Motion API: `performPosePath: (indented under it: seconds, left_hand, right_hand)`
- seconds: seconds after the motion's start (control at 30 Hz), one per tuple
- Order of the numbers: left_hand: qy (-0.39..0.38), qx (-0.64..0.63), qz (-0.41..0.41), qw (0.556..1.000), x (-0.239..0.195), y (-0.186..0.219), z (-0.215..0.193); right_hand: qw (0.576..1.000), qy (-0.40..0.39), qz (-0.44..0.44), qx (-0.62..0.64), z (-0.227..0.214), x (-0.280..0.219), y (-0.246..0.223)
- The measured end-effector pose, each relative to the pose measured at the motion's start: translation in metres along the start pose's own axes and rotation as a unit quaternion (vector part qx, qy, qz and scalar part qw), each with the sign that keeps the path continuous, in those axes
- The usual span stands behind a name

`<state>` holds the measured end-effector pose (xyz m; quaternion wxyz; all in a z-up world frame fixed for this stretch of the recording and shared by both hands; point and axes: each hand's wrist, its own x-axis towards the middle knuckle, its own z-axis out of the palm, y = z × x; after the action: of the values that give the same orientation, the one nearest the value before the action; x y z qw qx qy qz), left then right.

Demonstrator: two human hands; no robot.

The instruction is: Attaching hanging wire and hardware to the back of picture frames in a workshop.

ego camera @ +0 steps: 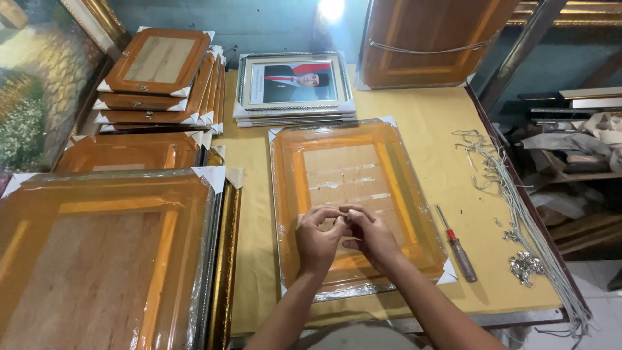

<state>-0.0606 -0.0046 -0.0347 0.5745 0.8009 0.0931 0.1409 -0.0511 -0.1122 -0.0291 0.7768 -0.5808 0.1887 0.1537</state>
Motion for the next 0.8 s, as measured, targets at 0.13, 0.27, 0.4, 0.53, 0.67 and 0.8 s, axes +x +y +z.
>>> performPosePath:
  seconds: [0.13, 0.27, 0.4, 0.53, 0.67, 0.8]
  left_hand:
    - [-0.013, 0.059, 0.072, 0.996, -0.006, -0.008, -0.009]
    - [-0.009, 0.192, 0.187, 0.963, 0.002, -0.015, -0.011]
    - [-0.025, 0.221, 0.241, 0.945, 0.006, -0.014, -0.017]
    - [-0.026, 0.207, 0.246, 0.947, 0.002, -0.030, -0.008]
    - [0.031, 0.217, 0.292, 0.931, 0.001, -0.036, -0.004]
    - [0.051, 0.235, 0.293, 0.926, -0.003, -0.046, 0.000]
  right_hand:
    - [0.999, -0.031, 0.023, 0.008, -0.024, 0.033, 0.037]
    - [0.998, -0.050, 0.020, -0.019, -0.029, 0.039, 0.041]
    - [0.997, -0.052, 0.055, 0.006, -0.036, 0.048, 0.048]
    - [0.992, -0.054, 0.076, 0.080, -0.039, 0.056, 0.054]
    - [0.995, -0.048, 0.070, 0.045, -0.035, 0.052, 0.051]
    - [0.999, -0.022, 0.032, -0.015, -0.030, 0.050, 0.052]
